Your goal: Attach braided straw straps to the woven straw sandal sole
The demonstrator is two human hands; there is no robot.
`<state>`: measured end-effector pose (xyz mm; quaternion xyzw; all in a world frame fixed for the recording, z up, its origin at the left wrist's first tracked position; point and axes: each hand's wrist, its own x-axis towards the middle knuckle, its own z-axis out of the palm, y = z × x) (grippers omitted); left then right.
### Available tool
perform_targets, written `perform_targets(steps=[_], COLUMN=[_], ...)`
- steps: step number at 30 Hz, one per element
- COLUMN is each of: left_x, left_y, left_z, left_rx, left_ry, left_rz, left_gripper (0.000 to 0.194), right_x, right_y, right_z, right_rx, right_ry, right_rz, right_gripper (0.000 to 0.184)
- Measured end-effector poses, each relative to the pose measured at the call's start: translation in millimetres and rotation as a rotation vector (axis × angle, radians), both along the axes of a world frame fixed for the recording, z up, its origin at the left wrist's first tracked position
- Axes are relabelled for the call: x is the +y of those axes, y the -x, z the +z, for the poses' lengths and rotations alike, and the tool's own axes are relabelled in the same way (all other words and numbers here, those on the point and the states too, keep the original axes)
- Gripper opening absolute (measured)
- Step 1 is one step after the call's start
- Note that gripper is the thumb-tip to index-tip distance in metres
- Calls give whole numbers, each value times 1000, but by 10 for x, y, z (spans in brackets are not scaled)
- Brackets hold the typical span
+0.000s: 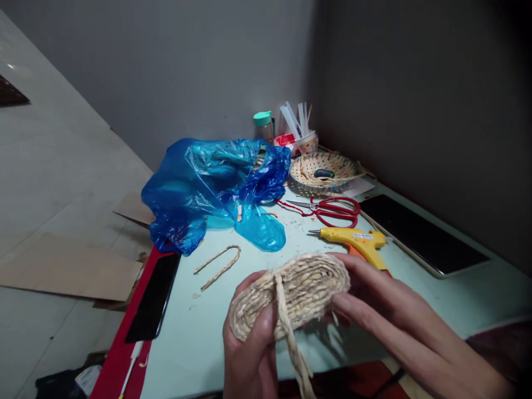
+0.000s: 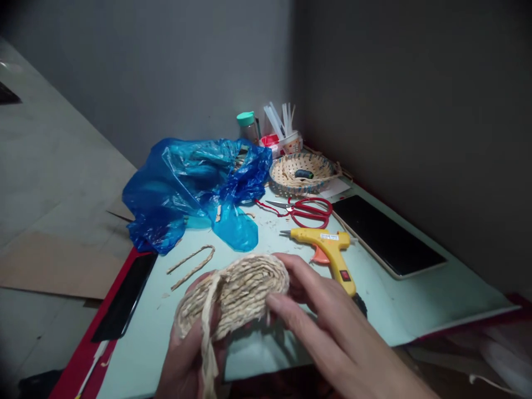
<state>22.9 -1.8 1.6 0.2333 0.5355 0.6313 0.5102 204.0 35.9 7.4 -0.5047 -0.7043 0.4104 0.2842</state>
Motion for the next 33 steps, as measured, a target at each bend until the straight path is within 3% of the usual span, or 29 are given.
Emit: perform_targets(steps=[3, 4, 9, 11, 19, 25, 33], left_x=[-28, -34, -39, -29, 81, 169, 218], left_y=[1, 15, 105, 105, 53, 87, 69], left_z=[2, 12, 113, 153, 194, 225, 261], left_rx=[-193, -173, 353, 473, 359, 175, 95], left_ry=[-36, -24, -49, -83, 7, 118, 174], left_rz=[48, 57, 34, 12, -59, -189, -232], left_gripper=[52, 51, 36, 31, 23, 11, 10], right_x=[94, 136, 207, 167, 177, 254, 282], right_y=[82, 86, 46, 38, 22, -45, -62], right_z=[143, 184, 215, 183, 170, 134, 144], right_rx=[113, 126, 1, -56, -45, -26, -57], right_ry=[71, 64, -90, -152, -180, -132, -155], right_rz=[90, 117, 98, 91, 49, 132, 196], right_gripper=[40, 37, 28, 29, 29, 27, 19])
